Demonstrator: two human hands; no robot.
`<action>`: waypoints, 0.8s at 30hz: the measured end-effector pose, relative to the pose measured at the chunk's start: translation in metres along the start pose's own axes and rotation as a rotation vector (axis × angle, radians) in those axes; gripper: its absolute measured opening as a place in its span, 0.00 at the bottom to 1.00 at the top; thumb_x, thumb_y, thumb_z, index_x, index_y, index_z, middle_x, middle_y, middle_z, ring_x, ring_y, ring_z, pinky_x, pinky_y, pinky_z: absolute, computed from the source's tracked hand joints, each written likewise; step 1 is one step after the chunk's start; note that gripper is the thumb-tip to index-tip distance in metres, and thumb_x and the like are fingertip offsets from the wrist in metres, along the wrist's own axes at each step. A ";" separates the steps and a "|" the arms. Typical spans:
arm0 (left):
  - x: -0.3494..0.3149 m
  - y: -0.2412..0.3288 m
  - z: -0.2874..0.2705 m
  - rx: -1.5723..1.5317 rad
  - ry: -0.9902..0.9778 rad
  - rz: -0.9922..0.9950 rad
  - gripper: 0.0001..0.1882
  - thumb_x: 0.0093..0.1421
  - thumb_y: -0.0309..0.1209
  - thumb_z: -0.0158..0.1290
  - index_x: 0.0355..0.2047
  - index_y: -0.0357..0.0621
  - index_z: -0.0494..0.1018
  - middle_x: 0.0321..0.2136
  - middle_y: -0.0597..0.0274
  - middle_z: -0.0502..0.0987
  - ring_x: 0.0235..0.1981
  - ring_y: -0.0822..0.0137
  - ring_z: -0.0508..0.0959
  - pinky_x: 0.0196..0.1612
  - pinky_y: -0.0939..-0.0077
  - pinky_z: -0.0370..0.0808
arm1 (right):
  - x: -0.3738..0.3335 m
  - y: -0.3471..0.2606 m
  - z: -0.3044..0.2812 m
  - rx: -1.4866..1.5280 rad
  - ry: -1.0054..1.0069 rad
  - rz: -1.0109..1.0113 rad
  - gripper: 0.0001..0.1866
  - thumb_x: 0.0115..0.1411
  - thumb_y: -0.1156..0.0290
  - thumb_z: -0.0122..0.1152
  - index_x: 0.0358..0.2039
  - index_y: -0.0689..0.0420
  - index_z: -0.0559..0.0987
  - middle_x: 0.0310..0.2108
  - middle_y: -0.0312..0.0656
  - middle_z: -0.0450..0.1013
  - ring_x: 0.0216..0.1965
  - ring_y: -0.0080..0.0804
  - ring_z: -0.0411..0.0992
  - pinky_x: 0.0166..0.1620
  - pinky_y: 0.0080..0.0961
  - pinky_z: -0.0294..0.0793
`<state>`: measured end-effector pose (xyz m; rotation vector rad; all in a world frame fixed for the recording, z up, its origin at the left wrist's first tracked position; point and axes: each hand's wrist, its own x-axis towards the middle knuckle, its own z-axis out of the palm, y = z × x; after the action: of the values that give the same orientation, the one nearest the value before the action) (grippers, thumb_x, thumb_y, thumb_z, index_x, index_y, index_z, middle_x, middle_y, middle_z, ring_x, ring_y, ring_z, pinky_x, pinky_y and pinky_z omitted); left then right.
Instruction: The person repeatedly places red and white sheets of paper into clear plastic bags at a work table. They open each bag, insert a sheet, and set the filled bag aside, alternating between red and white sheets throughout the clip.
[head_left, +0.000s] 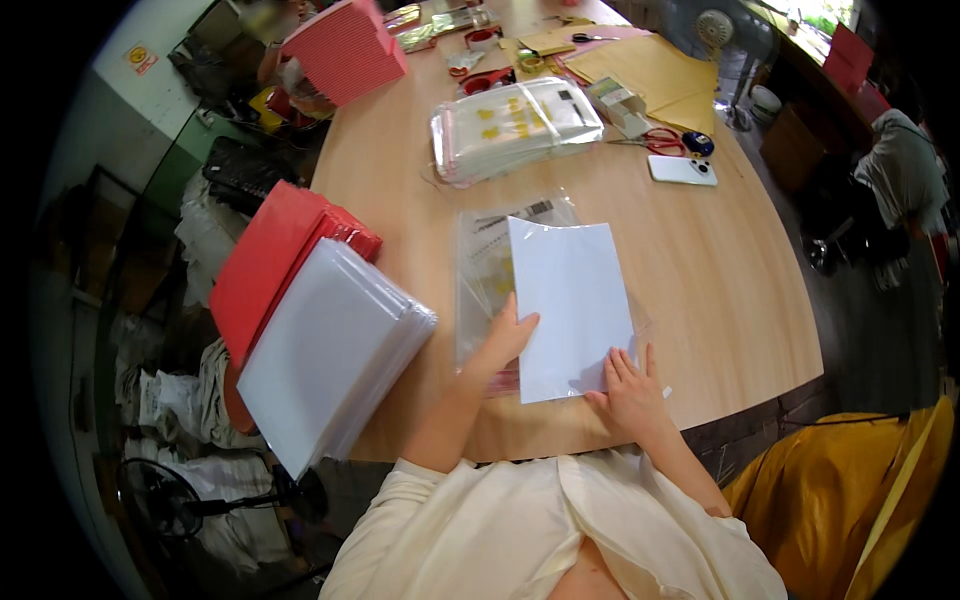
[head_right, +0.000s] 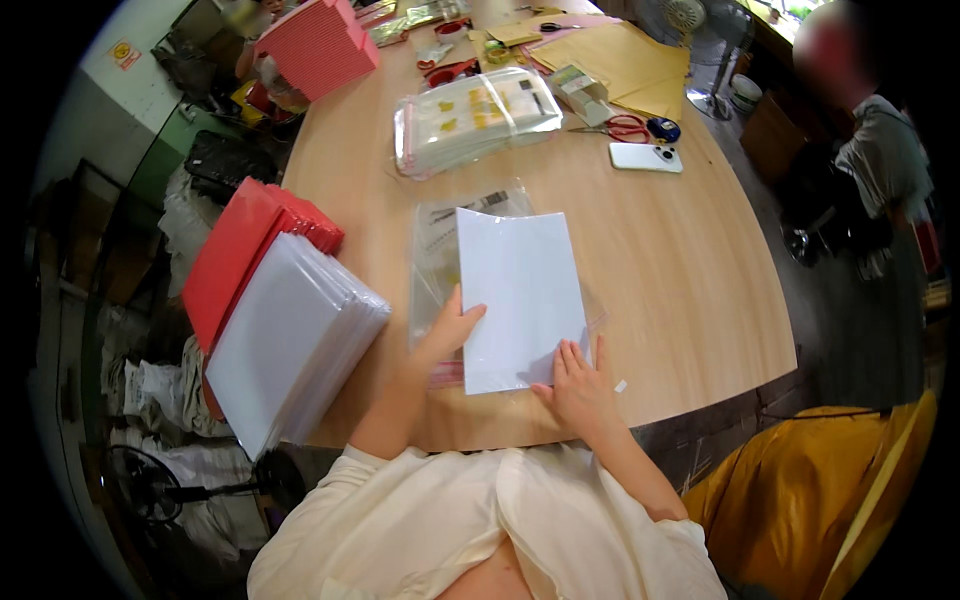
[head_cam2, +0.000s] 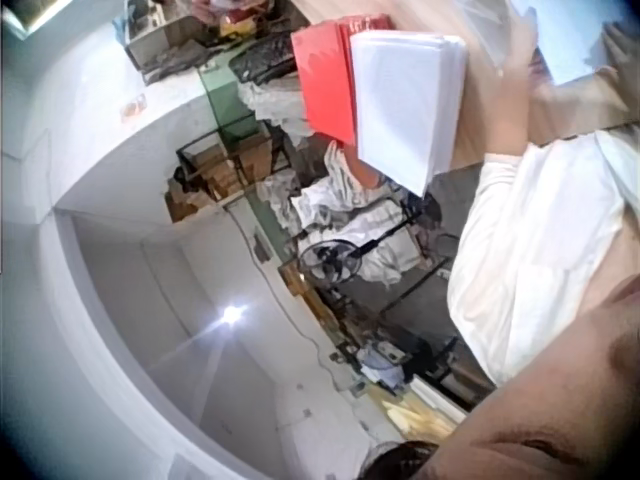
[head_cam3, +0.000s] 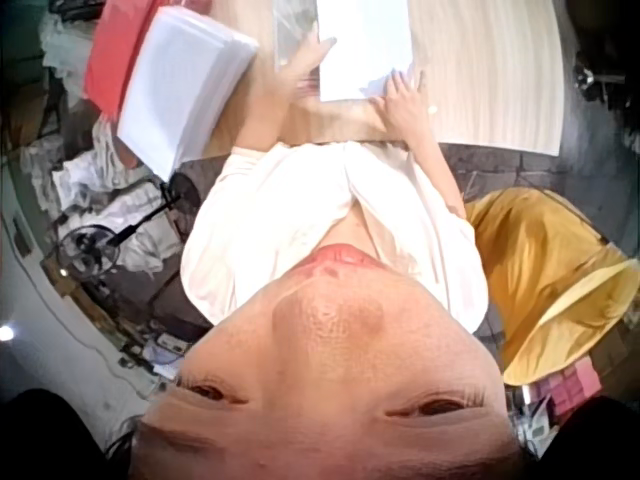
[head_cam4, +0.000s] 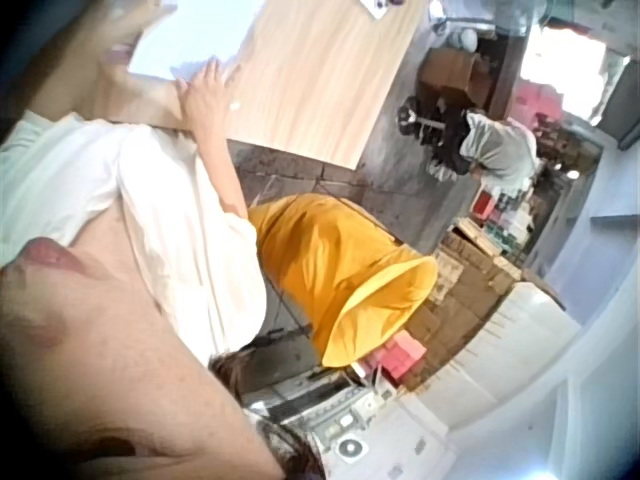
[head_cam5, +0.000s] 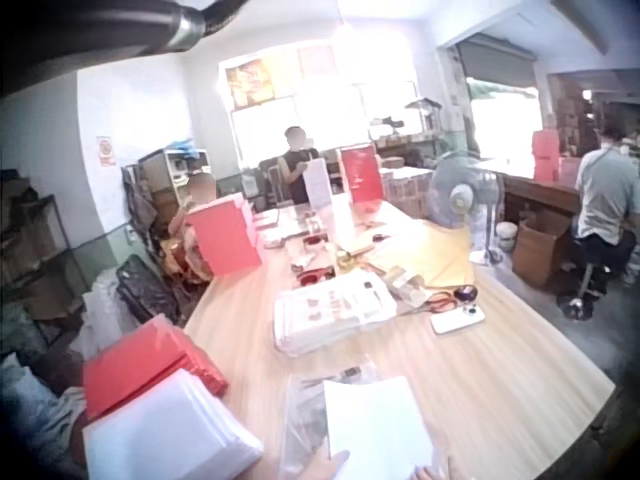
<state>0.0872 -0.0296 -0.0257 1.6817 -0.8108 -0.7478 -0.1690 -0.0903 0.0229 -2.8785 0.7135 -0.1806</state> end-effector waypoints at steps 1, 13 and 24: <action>0.001 -0.006 0.000 0.027 0.013 0.008 0.19 0.58 0.28 0.53 0.49 0.36 0.66 0.39 0.51 0.78 0.39 0.60 0.78 0.44 0.66 0.74 | 0.000 -0.001 -0.002 0.012 -0.004 0.006 0.34 0.59 0.51 0.55 0.53 0.71 0.71 0.55 0.56 0.68 0.60 0.43 0.65 0.66 0.61 0.38; -0.087 0.146 0.008 -0.441 0.322 0.410 0.22 0.65 0.23 0.49 0.58 0.35 0.59 0.45 0.59 0.74 0.45 0.74 0.72 0.48 0.80 0.69 | -0.002 0.019 -0.009 1.978 0.609 0.316 0.38 0.62 0.63 0.58 0.66 0.61 0.51 0.65 0.43 0.55 0.67 0.37 0.53 0.65 0.40 0.56; -0.108 0.140 -0.020 -0.576 0.529 0.478 0.21 0.64 0.20 0.46 0.57 0.36 0.59 0.52 0.60 0.68 0.50 0.73 0.68 0.55 0.74 0.66 | 0.032 -0.041 -0.073 2.103 0.170 0.075 0.30 0.60 0.73 0.54 0.62 0.58 0.59 0.51 0.41 0.70 0.48 0.33 0.72 0.50 0.33 0.73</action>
<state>0.0215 0.0428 0.1230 1.0283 -0.5171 -0.1535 -0.1334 -0.0793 0.1048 -0.8184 0.2119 -0.6337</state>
